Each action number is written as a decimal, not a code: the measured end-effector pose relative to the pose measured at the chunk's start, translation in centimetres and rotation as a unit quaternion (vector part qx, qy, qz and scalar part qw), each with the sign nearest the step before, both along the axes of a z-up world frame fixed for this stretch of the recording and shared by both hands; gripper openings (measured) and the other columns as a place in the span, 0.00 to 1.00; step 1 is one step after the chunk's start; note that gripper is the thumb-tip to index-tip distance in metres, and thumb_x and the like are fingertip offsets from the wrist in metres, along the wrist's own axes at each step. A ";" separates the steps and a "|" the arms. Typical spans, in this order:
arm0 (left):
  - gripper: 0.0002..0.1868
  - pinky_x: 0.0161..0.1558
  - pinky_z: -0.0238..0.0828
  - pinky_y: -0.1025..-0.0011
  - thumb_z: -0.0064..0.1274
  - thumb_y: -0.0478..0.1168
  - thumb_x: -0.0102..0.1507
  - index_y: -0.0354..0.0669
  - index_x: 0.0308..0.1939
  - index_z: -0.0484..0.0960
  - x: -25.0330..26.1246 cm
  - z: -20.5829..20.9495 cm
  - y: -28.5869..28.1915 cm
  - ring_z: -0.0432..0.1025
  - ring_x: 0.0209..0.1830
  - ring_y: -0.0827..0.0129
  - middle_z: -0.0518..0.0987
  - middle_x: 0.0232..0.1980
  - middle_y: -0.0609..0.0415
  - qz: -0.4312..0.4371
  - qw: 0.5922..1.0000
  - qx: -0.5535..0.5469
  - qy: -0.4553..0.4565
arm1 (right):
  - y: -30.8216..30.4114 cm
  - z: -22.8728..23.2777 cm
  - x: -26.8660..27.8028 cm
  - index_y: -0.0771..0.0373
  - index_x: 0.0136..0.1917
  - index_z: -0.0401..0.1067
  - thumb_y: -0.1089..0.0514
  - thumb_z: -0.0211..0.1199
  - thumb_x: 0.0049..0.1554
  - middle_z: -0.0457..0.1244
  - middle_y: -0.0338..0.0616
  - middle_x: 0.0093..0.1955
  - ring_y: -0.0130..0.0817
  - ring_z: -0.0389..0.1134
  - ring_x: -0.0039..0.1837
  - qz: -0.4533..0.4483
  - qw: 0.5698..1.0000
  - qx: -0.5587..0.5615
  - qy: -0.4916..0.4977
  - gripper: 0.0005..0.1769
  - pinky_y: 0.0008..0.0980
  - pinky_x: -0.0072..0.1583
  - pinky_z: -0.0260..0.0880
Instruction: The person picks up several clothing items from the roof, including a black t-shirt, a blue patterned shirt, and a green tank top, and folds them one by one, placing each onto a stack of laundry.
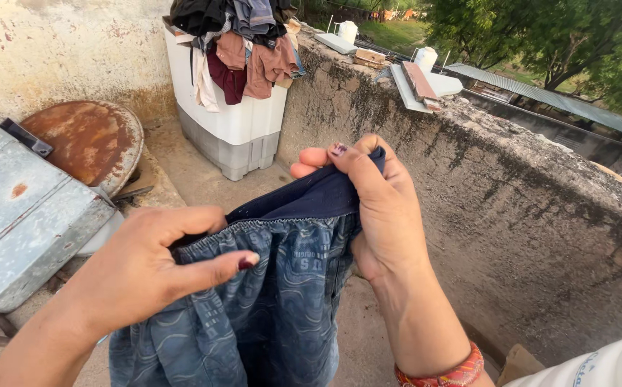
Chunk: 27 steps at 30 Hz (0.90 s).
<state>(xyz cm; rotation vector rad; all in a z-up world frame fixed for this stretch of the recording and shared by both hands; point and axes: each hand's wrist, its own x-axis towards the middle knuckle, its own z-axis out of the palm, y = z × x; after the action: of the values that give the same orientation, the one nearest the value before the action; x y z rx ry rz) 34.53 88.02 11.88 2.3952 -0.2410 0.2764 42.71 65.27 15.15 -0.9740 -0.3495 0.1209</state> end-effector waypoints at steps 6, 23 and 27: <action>0.16 0.24 0.53 0.68 0.64 0.54 0.61 0.46 0.34 0.90 3.4 0.3 -2.0 0.55 0.22 0.77 0.66 0.18 0.58 -0.008 0.975 -0.079 0.208 | -2.0 -0.2 4.1 0.57 0.41 0.61 0.61 0.61 0.63 0.62 0.40 0.36 0.33 0.69 0.38 0.004 0.998 0.008 -0.065 0.11 0.36 0.44 0.75; 0.19 0.29 0.61 0.74 0.54 0.52 0.68 0.40 0.33 0.79 10.2 -0.2 -1.0 0.61 0.26 0.77 0.76 0.24 0.57 0.100 0.989 -0.108 0.007 | -0.2 -2.6 7.7 0.64 0.39 0.75 0.49 0.69 0.54 0.59 0.34 0.31 0.21 0.57 0.36 0.062 0.876 -0.438 -0.194 0.14 0.27 0.37 0.57; 0.17 0.28 0.68 0.77 0.54 0.56 0.67 0.47 0.40 0.83 12.6 -1.6 -0.1 0.71 0.25 0.81 0.79 0.28 0.63 -0.015 0.995 -0.102 0.005 | 0.2 -3.7 10.2 0.66 0.42 0.74 0.56 0.67 0.59 0.61 0.36 0.39 0.22 0.58 0.41 0.117 0.943 -0.297 -0.097 0.10 0.26 0.42 0.57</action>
<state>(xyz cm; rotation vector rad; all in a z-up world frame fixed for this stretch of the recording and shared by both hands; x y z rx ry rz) 47.16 87.97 10.26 2.1895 -0.2336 0.2622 52.96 65.47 11.48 -1.5466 -0.6312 0.3629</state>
